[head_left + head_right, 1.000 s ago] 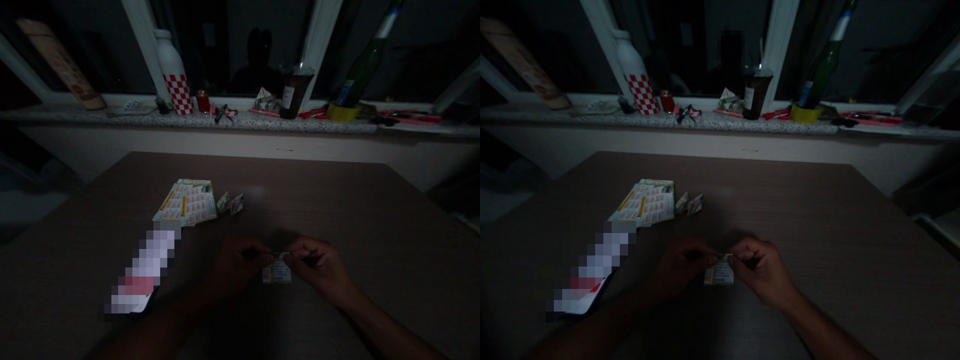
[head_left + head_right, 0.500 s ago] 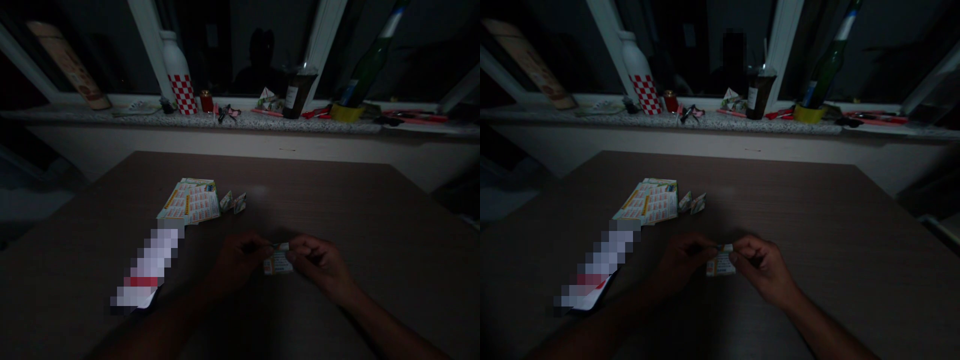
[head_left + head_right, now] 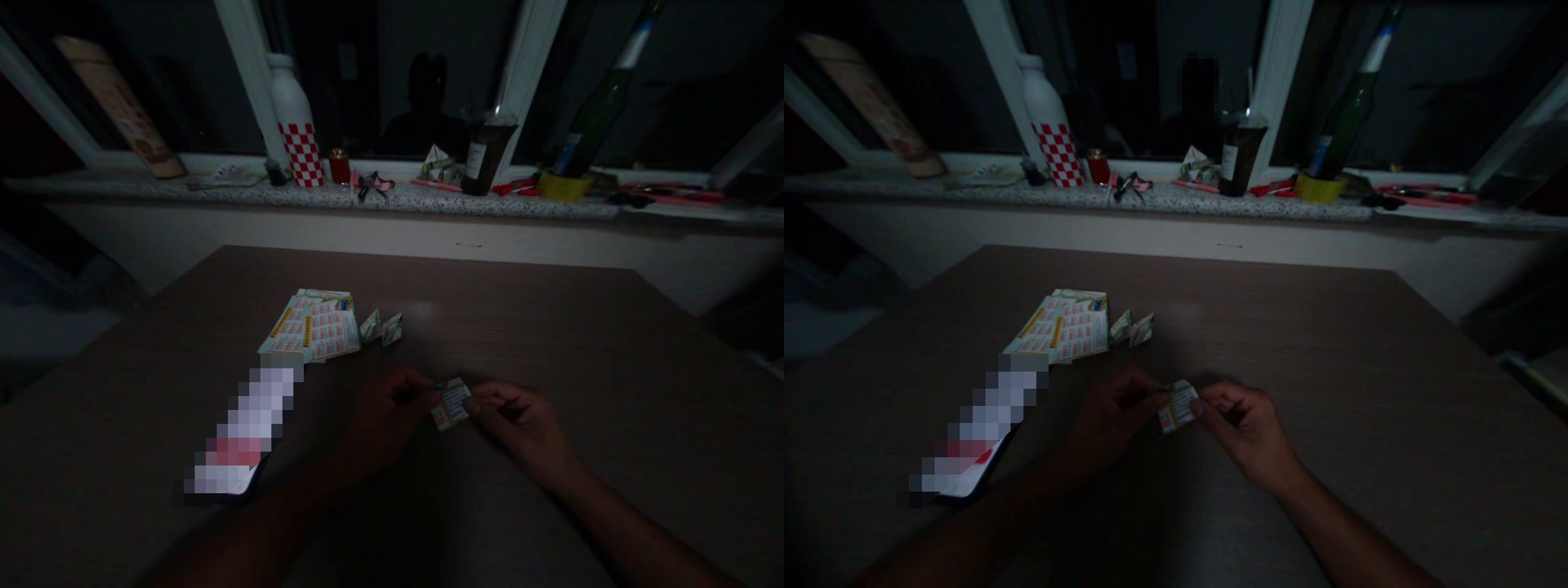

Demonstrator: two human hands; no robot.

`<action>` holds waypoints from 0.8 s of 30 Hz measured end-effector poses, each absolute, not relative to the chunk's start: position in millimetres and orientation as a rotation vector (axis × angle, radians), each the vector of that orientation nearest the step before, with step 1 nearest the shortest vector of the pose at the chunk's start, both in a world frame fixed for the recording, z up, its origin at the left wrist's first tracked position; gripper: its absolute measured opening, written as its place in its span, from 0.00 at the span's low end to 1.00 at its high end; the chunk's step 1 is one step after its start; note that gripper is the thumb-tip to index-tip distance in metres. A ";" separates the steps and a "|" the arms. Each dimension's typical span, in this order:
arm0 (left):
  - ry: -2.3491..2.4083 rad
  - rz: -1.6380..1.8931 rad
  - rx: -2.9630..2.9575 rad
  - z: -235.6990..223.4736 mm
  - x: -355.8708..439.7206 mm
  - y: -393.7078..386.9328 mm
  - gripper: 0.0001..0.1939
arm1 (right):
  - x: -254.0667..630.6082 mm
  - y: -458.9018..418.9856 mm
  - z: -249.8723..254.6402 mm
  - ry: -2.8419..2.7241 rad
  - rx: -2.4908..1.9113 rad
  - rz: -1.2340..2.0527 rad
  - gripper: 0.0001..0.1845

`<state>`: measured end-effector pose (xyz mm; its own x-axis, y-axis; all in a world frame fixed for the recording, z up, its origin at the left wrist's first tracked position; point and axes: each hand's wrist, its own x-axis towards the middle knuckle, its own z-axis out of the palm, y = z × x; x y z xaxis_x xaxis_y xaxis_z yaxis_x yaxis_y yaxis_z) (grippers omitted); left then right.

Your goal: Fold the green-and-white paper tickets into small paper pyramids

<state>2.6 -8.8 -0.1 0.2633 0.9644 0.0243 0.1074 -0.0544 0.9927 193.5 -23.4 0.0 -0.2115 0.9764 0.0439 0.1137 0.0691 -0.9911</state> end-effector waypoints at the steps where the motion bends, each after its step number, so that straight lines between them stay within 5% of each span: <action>1: 1.071 0.982 1.446 1.5 3.0 -9.1 0.07 | 193.5 -23.7 0.3 -1.485 -1.166 1.239 0.11; 7: 1.023 0.834 1.418 -0.1 1.0 -7.7 0.07 | 194.1 -23.7 -2.2 -1.477 -1.208 1.090 0.11; 15: 0.930 0.589 1.394 -11.0 -6.2 1.3 0.10 | 195.5 -18.9 -4.4 -1.457 -1.231 1.301 0.14; 24: 1.000 0.828 1.417 -8.6 7.3 -10.5 0.07 | 193.9 -20.3 -9.9 -1.532 -1.209 1.271 0.12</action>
<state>7.3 -10.5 -8.6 0.3867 0.9202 -0.0614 0.1105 0.0199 0.9937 193.9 -20.3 -9.9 -0.2328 0.9725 -0.0001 0.1799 0.0430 -0.9827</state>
